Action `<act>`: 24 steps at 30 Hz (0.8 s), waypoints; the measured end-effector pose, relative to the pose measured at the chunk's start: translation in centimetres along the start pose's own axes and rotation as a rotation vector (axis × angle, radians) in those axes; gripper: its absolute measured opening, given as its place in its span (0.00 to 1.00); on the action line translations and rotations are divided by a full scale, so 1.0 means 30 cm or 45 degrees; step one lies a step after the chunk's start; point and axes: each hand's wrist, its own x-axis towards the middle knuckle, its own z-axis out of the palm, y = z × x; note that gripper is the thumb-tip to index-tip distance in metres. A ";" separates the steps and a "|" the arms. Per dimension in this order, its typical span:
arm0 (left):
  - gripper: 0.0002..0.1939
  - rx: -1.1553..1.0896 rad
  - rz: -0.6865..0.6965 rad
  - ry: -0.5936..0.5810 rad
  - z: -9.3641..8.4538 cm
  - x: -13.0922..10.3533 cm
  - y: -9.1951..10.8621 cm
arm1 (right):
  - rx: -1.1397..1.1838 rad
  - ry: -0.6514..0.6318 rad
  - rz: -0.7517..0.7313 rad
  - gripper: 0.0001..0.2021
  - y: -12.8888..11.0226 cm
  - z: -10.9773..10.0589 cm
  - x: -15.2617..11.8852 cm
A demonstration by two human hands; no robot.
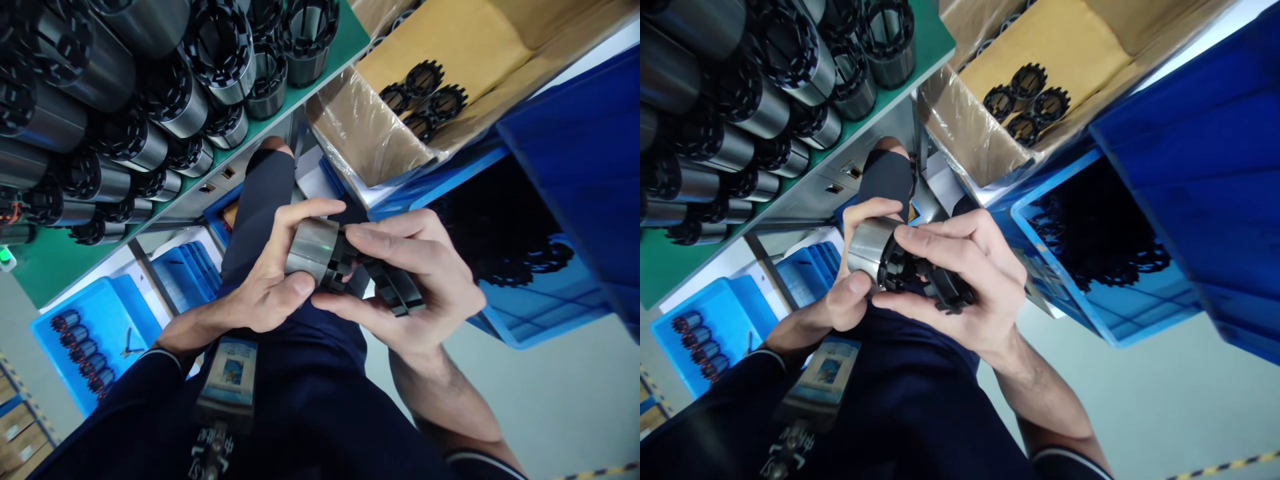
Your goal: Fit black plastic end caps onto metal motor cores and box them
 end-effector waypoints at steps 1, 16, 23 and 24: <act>0.40 0.005 -0.029 0.064 0.014 0.014 0.013 | -0.017 -0.003 0.038 0.39 -0.005 0.003 -0.005; 0.34 -0.177 -0.325 0.445 0.079 0.144 0.126 | 0.198 0.562 0.360 0.33 -0.023 0.088 0.012; 0.30 -0.531 -0.021 0.367 0.091 0.063 0.057 | 0.337 0.475 0.179 0.26 0.010 0.147 -0.077; 0.35 -0.503 -0.020 0.405 0.095 0.061 0.054 | 0.400 0.485 0.086 0.26 0.019 0.163 -0.084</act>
